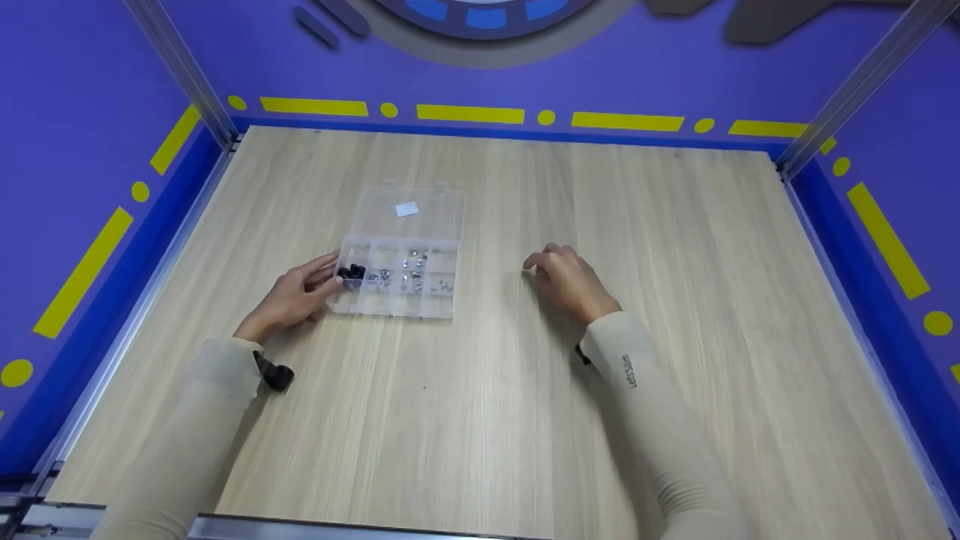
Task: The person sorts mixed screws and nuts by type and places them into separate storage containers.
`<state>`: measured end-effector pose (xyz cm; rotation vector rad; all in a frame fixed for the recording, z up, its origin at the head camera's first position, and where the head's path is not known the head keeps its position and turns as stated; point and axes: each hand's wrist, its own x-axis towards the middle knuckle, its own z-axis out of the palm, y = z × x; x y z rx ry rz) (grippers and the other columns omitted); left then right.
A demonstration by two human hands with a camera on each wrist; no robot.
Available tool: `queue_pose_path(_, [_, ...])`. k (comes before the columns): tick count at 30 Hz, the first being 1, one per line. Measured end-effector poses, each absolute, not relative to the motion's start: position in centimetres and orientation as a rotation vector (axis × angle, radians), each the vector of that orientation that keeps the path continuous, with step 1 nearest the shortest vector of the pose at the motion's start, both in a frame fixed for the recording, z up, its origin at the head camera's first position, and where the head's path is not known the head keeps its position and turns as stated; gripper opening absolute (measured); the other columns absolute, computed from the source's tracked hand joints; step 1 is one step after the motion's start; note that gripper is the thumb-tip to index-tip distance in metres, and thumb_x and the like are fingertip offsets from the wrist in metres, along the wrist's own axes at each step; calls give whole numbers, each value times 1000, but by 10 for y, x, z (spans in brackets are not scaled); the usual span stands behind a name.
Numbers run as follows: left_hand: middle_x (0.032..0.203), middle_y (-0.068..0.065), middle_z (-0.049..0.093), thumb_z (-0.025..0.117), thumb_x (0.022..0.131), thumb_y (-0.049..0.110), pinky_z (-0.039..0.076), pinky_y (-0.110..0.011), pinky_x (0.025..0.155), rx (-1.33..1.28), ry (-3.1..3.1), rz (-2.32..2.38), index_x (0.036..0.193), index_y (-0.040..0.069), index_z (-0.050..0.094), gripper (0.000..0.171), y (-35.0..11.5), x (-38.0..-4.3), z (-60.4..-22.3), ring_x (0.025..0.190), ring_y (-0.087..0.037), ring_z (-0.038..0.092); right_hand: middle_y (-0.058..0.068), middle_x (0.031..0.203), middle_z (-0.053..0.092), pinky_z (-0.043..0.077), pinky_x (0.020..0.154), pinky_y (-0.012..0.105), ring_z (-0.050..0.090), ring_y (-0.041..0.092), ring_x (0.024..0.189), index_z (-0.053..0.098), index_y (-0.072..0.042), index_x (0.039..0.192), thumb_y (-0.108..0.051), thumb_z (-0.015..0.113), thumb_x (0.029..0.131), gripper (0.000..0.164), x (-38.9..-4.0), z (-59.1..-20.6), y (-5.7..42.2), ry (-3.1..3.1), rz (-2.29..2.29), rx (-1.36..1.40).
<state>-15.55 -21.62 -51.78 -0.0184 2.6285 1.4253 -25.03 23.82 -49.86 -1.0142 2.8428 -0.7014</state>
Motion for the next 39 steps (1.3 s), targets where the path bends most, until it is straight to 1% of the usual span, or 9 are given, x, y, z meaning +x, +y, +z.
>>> queue_pose_path(6, [153, -10, 50, 60, 106, 30, 38, -47, 115, 21, 2637, 1410, 160, 16, 38, 61, -219, -157, -518, 137, -28, 52, 16, 102, 71, 53, 83, 48, 65, 31, 94, 76, 0, 111, 4, 72, 93, 19, -249, -503, 243, 2838, -662, -930])
queue_pose_path(13, [153, -8, 51, 61, 105, 31, 36, -44, 116, -4, 2639, 1401, 160, 18, 39, 61, -217, -158, -516, 139, -25, 50, 13, 94, 71, 54, 77, 47, 64, 28, 86, 78, -1, 107, 1, 74, 93, 15, -248, -504, 244, 2863, -627, -883])
queue_pose_path(20, [154, -9, 50, 60, 106, 31, 36, -45, 116, 1, 2631, 1405, 160, 18, 39, 60, -217, -158, -516, 140, -26, 49, 13, 96, 72, 54, 78, 47, 66, 28, 87, 78, -1, 106, 3, 73, 92, 15, -247, -504, 243, 2865, -640, -846])
queue_pose_path(24, [154, -8, 50, 59, 106, 32, 38, -46, 114, -1, 2637, 1391, 160, 19, 38, 60, -218, -157, -517, 138, -26, 51, 13, 97, 73, 54, 79, 47, 66, 28, 87, 78, -1, 105, 3, 73, 92, 14, -246, -503, 243, 2872, -637, -823])
queue_pose_path(28, [154, -7, 50, 60, 105, 33, 38, -45, 115, -8, 2646, 1377, 161, 20, 38, 60, -217, -157, -517, 137, -25, 52, 12, 99, 74, 54, 78, 48, 66, 28, 87, 79, -4, 100, 2, 74, 92, 11, -245, -502, 242, 2880, -634, -771])
queue_pose_path(32, [155, -10, 49, 60, 106, 32, 37, -44, 116, 6, 2629, 1413, 161, 18, 37, 61, -217, -157, -517, 140, -27, 49, 11, 98, 75, 53, 76, 48, 66, 28, 85, 79, -6, 93, 3, 74, 91, 11, -244, -501, 241, 2896, -630, -730])
queue_pose_path(36, [156, -12, 47, 59, 106, 30, 38, -43, 115, 20, 2604, 1456, 161, 16, 37, 61, -217, -156, -518, 140, -29, 49, 11, 96, 76, 53, 75, 48, 67, 28, 84, 80, -6, 91, 3, 74, 91, 11, -244, -501, 240, 2909, -620, -723])
queue_pose_path(39, [155, -11, 49, 60, 106, 29, 38, -42, 115, 15, 2608, 1462, 160, 17, 38, 60, -217, -157, -518, 139, -28, 50, 11, 96, 76, 53, 75, 48, 67, 28, 84, 80, -6, 91, 3, 74, 91, 11, -244, -500, 240, 2902, -610, -709])
